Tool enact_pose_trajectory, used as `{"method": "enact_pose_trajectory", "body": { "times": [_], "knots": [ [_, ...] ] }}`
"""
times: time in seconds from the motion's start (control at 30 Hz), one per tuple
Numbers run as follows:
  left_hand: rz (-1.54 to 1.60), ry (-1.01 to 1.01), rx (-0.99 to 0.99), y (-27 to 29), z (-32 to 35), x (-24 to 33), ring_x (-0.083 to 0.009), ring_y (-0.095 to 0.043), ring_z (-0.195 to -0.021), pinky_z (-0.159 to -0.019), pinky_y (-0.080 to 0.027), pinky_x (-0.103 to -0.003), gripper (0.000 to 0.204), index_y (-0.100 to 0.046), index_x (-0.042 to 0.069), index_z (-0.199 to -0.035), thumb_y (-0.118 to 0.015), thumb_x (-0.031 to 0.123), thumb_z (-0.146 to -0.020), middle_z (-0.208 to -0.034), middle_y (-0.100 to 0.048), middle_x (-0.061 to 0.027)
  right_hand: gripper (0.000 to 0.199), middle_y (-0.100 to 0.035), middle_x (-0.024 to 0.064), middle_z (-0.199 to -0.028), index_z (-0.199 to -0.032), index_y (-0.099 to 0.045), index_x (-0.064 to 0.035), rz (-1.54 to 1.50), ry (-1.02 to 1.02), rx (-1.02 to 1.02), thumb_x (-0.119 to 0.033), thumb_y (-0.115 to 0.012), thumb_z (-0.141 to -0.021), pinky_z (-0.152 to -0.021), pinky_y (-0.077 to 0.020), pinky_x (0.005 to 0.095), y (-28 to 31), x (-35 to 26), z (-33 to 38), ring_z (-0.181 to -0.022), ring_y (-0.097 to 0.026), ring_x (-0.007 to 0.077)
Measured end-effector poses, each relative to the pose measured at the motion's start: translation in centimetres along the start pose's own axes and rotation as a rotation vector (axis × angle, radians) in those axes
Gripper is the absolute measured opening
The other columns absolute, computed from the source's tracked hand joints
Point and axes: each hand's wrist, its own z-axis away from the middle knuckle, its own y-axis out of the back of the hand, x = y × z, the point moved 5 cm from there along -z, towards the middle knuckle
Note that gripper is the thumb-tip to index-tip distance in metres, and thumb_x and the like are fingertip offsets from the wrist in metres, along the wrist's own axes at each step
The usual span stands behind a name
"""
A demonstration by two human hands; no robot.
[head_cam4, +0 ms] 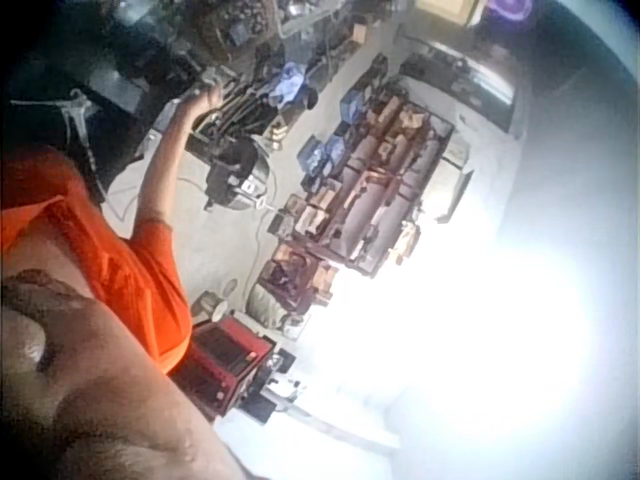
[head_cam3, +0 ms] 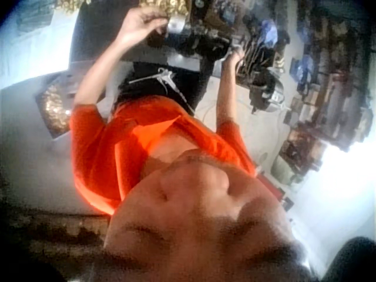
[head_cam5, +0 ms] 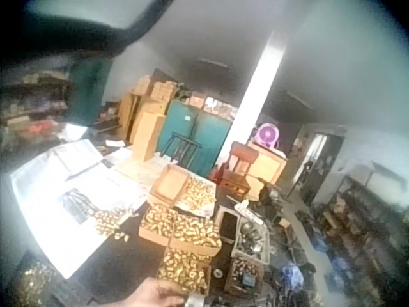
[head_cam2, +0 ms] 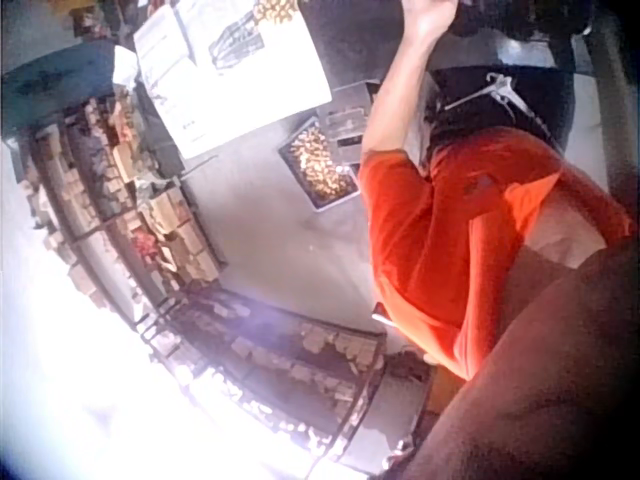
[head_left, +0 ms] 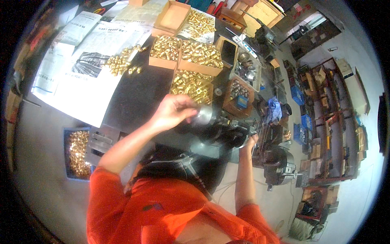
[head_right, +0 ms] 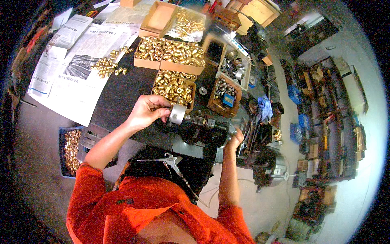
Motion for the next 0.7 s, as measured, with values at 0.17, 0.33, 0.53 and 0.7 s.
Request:
{"method": "enact_pose_trajectory", "body": {
  "times": [0.17,0.33,0.53,0.7],
  "knots": [
    [-0.003,0.038,-0.018,-0.2,-0.2,0.5,-0.01,-0.056,-0.056,-0.051,-0.046,-0.022,0.007,-0.059,-0.003,-0.084,-0.059,0.001,-0.079,-0.071,-0.06,-0.0054,0.019,-0.058,0.0055,-0.066,-0.074,-0.063,0.0008,0.238,0.499,-0.238,-0.011,-0.048,-0.076,-0.046,-0.0405,0.0237,-1.9,-2.9,-4.2,-0.054,-0.053,0.0121],
    [0.083,0.077,0.003,0.2,0.1,0.6,-0.0114,-0.056,-0.058,-0.053,-0.047,-0.024,0.01,-0.058,-0.003,-0.087,-0.059,0.002,-0.079,-0.074,-0.061,-0.0075,0.016,-0.036,-0.0027,-0.053,-0.068,-0.053,-0.0043,-0.157,0.225,-0.107,-0.011,-0.044,-0.079,-0.04,-0.0271,0.0212,-5.4,-12.4,1.8,-0.044,-0.033,0.0069],
    [0.158,0.088,0.02,0.6,0.4,0.0,-0.0155,-0.057,-0.058,-0.051,-0.051,-0.029,0.014,-0.057,-0.005,-0.086,-0.061,0.006,-0.078,-0.072,-0.059,-0.0106,0.017,-0.033,-0.005,-0.055,-0.067,-0.048,-0.0087,-0.148,0.161,-0.029,-0.019,-0.045,-0.08,-0.04,-0.0231,0.0187,-0.8,-12.3,8.4,-0.045,-0.03,0.0049],
    [0.139,0.098,0.013,0.7,0.0,0.1,-0.0157,-0.058,-0.058,-0.051,-0.05,-0.027,0.014,-0.057,-0.005,-0.085,-0.06,0.007,-0.078,-0.072,-0.059,-0.0107,0.017,-0.04,-0.0038,-0.059,-0.061,-0.049,-0.0098,-0.08,-0.06,0.052,-0.018,-0.05,-0.076,-0.041,-0.0282,0.0226,0.8,-4.4,6.5,-0.05,-0.038,0.0078]
  ]
}}
